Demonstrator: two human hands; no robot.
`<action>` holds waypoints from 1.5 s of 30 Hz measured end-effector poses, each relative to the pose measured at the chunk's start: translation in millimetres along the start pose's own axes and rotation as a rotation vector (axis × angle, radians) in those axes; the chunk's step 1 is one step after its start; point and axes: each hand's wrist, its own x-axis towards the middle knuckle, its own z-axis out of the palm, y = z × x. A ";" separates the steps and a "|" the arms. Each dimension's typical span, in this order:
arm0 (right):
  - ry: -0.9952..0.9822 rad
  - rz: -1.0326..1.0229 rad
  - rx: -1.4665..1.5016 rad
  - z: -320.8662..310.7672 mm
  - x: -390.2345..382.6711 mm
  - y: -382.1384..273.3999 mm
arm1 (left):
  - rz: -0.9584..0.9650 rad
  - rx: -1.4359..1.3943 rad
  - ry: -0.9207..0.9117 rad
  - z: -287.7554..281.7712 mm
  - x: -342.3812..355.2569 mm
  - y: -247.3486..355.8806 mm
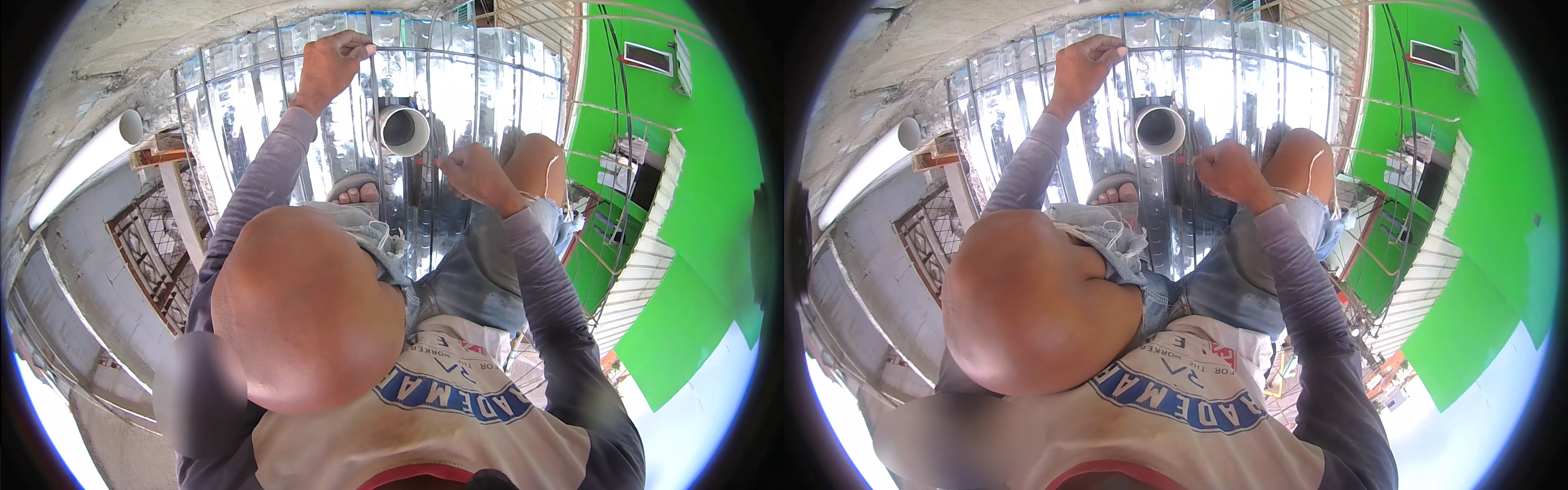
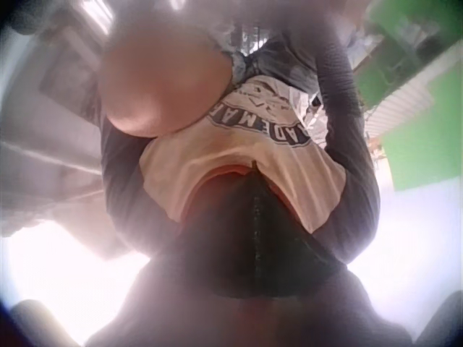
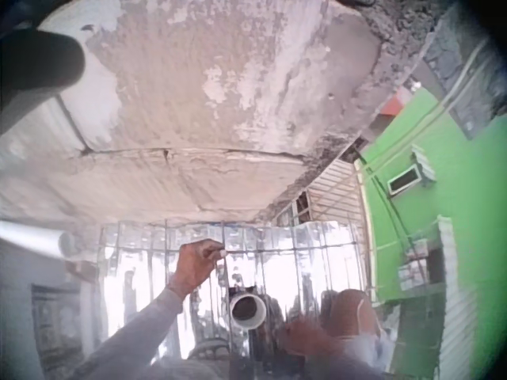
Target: The person is installing translucent corrugated roof panels on a metal frame. They use pliers to secure the panels by twisting wire ties at the frame intersections. The person adjusts the panels and ties repeatedly to ensure they are fastened.
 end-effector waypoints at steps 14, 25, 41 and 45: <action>0.333 0.053 -0.158 67.1 39.2 55.1 | -0.139 -0.102 0.093 5.8 -50.4 16.9; 0.756 -0.086 -0.011 32.3 -25.8 6.3 | -0.078 -0.244 -0.328 21.1 -93.7 63.6; 0.617 -0.532 -0.156 22.8 -26.7 -109.7 | -0.208 -0.866 -0.253 27.1 -103.7 86.9; 0.501 -0.411 -0.140 14.7 -19.1 -117.2 | -0.153 -0.553 -0.287 24.3 -98.6 77.2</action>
